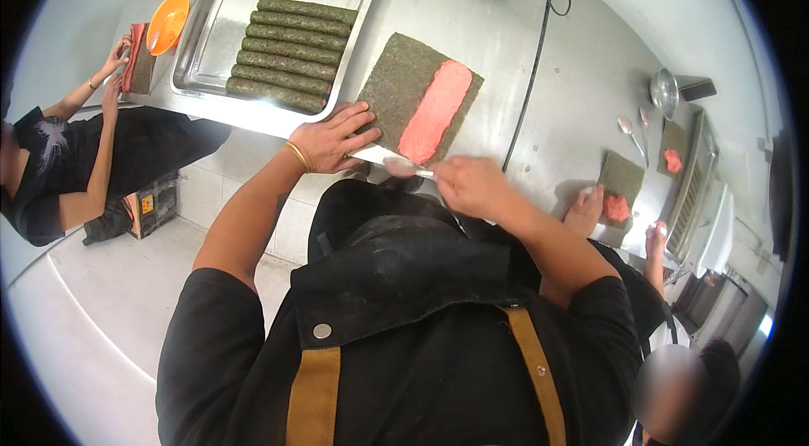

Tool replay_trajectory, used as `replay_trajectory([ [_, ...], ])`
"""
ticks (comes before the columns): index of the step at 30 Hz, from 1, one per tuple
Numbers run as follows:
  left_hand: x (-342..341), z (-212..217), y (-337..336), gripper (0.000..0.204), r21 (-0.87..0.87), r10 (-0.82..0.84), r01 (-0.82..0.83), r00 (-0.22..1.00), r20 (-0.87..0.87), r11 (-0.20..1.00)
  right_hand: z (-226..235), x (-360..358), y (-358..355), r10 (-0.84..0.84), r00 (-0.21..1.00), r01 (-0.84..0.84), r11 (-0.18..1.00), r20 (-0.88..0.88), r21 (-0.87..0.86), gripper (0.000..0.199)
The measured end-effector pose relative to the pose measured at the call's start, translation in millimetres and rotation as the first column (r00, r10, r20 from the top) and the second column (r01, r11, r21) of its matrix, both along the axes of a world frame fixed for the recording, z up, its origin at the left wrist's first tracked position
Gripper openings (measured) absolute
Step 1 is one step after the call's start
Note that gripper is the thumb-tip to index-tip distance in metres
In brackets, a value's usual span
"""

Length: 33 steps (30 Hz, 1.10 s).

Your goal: The person spreads a pink paste onto a sheet of nori using a spoon, then rolls the nori into a cylindrical shape. The finished roll is placed on a metal tray alongside other completed rolls. The person repeats the process with additional nori sheets.

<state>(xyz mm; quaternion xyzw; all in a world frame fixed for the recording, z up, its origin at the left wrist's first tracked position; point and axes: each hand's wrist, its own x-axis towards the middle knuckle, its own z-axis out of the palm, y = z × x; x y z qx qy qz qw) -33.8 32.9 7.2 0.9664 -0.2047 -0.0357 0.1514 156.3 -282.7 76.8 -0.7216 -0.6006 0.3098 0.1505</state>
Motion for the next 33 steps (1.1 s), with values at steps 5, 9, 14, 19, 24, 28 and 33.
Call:
replay_trajectory([
  [5,0.6,-2.4,0.2,0.078,0.015,-0.008,0.008,1.0,0.003,1.0,-16.8,-14.6,-17.9,-0.313,0.949,0.301,0.935,0.039,0.187,0.023],
  [9,0.6,-1.1,-1.2,0.078,-0.002,0.018,-0.018,1.0,-0.011,1.0,-7.5,-11.0,-17.1,-0.184,0.981,0.18,0.981,0.056,0.067,0.023],
  [14,1.4,1.6,-2.7,0.078,-0.01,0.017,-0.017,1.0,0.004,1.0,3.0,-3.1,-16.8,-0.366,0.922,0.346,0.925,0.125,0.158,0.023],
  [19,1.4,2.7,-0.7,0.075,0.015,0.008,-0.008,1.0,0.022,1.0,-2.3,-1.0,-25.7,-0.014,1.0,0.014,1.0,0.014,0.001,0.023],
  [24,0.8,1.5,-2.3,0.074,0.021,0.023,-0.023,0.999,0.022,1.0,-2.8,48.4,-11.6,-0.452,0.867,0.403,0.884,0.21,0.238,0.02],
  [28,1.7,3.4,-1.3,0.075,0.009,0.009,-0.009,1.0,0.029,1.0,4.7,51.8,-5.4,-0.26,0.926,0.251,0.966,0.275,0.069,0.021],
  [33,3.4,4.8,-1.8,0.075,-0.009,0.0,0.001,0.999,0.033,1.0,11.0,19.9,-8.6,-0.22,0.972,0.213,0.973,0.08,0.09,0.021],
])
